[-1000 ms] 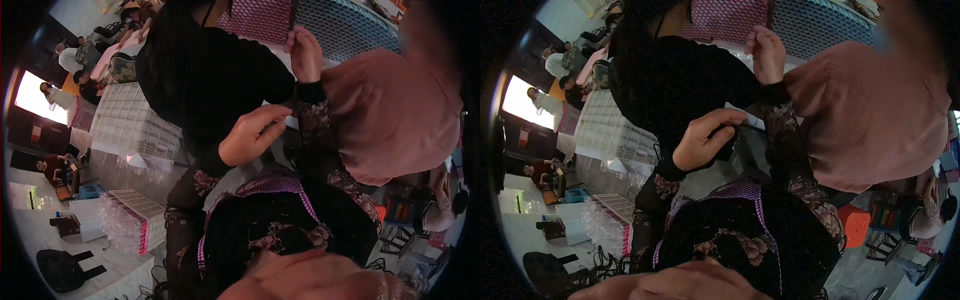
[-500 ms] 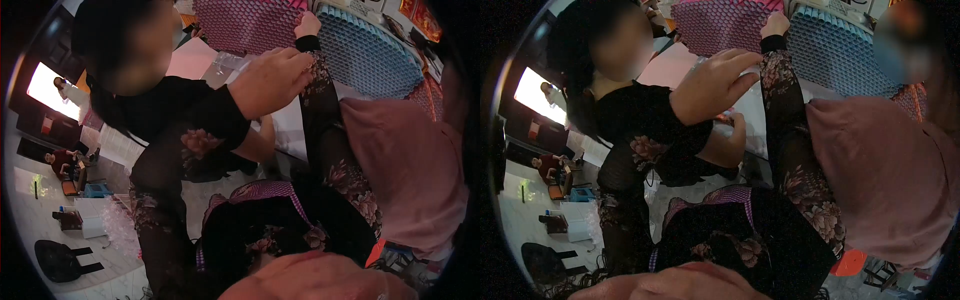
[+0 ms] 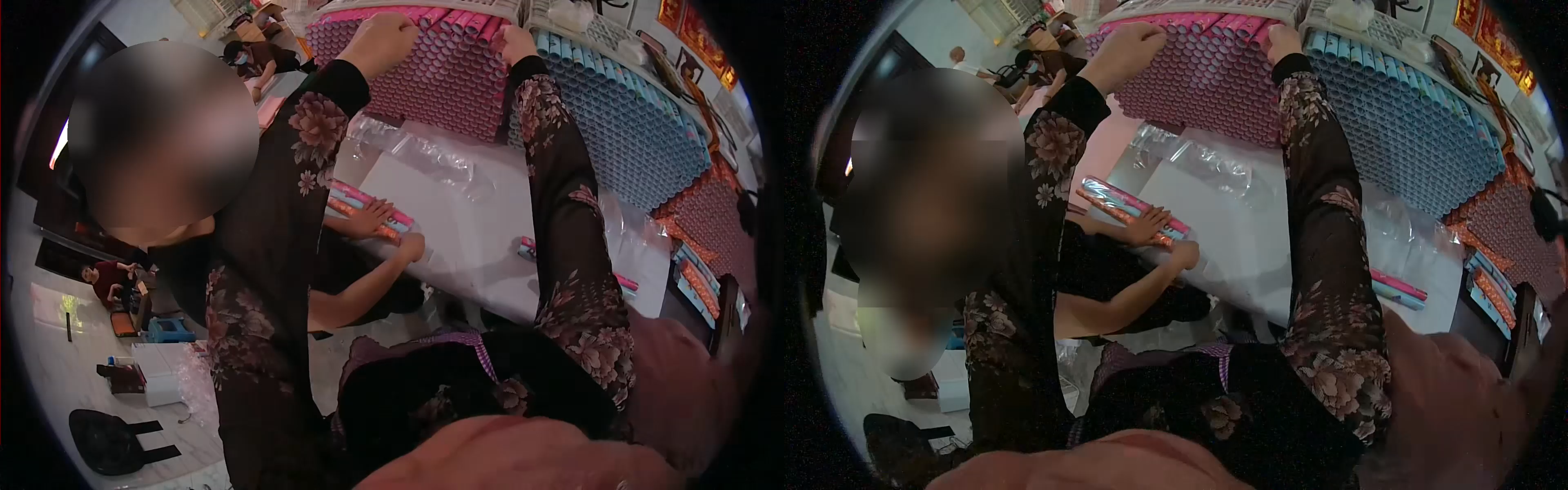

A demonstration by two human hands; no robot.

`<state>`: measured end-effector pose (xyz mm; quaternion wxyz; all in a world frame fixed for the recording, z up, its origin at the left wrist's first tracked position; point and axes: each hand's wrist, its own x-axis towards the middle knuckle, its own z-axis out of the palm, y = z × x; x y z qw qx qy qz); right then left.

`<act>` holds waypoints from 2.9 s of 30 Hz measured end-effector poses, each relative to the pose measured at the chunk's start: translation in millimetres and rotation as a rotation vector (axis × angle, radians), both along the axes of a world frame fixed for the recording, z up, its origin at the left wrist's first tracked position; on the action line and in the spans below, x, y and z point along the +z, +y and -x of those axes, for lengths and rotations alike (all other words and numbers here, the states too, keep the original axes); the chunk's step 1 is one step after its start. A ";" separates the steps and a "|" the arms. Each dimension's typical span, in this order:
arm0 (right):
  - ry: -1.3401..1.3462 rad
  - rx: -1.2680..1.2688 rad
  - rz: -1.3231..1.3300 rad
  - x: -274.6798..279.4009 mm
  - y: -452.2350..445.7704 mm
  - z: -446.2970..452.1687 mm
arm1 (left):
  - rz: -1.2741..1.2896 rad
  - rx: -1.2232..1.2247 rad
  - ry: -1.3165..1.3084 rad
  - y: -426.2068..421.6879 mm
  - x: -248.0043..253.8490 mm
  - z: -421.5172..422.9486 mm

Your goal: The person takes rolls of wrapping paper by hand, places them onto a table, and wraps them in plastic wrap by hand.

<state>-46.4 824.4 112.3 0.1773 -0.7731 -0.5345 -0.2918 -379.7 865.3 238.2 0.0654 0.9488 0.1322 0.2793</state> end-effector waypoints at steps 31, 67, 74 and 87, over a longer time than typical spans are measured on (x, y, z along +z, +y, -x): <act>0.229 0.600 -0.215 -57.7 155.1 -126.6 | 0.196 0.115 0.050 223.8 -113.6 -254.7; 1.918 0.423 -0.327 -14.2 47.8 42.6 | 1.279 0.037 0.141 173.2 -105.8 -171.1; 2.348 0.588 -0.569 -22.5 80.6 32.6 | 1.329 -0.015 0.118 174.3 -108.2 -186.3; 2.229 0.718 -0.741 -23.3 -7.4 120.8 | 1.335 0.133 0.045 67.9 -109.5 -108.1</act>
